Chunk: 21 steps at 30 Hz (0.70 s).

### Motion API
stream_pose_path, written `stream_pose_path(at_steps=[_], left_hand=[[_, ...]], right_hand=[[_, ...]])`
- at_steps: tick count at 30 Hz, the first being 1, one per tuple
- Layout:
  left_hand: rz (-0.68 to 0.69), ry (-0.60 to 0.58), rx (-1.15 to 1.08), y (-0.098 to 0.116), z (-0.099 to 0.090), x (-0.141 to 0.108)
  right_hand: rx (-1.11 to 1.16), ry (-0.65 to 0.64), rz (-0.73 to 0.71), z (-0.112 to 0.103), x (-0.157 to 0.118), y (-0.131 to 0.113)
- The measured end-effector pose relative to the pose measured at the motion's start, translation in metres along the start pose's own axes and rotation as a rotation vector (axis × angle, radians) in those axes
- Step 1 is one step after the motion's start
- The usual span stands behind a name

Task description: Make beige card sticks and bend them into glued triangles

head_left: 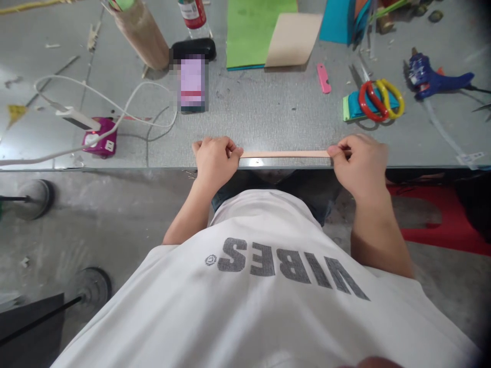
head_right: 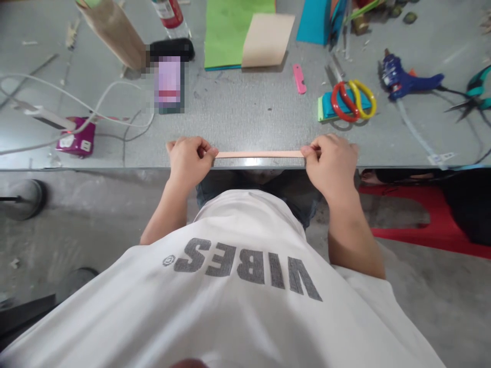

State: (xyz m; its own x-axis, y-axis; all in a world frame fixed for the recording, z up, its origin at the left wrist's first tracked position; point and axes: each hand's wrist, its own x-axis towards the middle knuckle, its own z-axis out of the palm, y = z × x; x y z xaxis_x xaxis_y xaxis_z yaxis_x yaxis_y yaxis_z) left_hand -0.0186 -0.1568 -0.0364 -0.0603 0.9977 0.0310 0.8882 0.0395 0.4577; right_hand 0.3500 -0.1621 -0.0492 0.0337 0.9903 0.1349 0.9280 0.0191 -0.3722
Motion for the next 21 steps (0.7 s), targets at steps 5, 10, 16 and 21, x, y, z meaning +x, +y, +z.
stream_pose_path(at_steps=[5, 10, 16, 21], left_hand=[[0.016, -0.055, 0.000, -0.004, -0.005, 0.010], [0.081, 0.031, -0.008, -0.012, 0.002, 0.012], [0.110, 0.041, -0.016, -0.015, 0.005, 0.017], [0.150, 0.172, 0.026, -0.011, 0.012, -0.004]], right_hand=[[0.006, -0.008, 0.023, -0.001, -0.002, -0.002], [-0.022, 0.147, -0.056, 0.011, -0.016, -0.013], [0.100, -0.062, -0.593, 0.054, -0.032, -0.074], [0.073, -0.117, -0.645, 0.083, -0.032, -0.104]])
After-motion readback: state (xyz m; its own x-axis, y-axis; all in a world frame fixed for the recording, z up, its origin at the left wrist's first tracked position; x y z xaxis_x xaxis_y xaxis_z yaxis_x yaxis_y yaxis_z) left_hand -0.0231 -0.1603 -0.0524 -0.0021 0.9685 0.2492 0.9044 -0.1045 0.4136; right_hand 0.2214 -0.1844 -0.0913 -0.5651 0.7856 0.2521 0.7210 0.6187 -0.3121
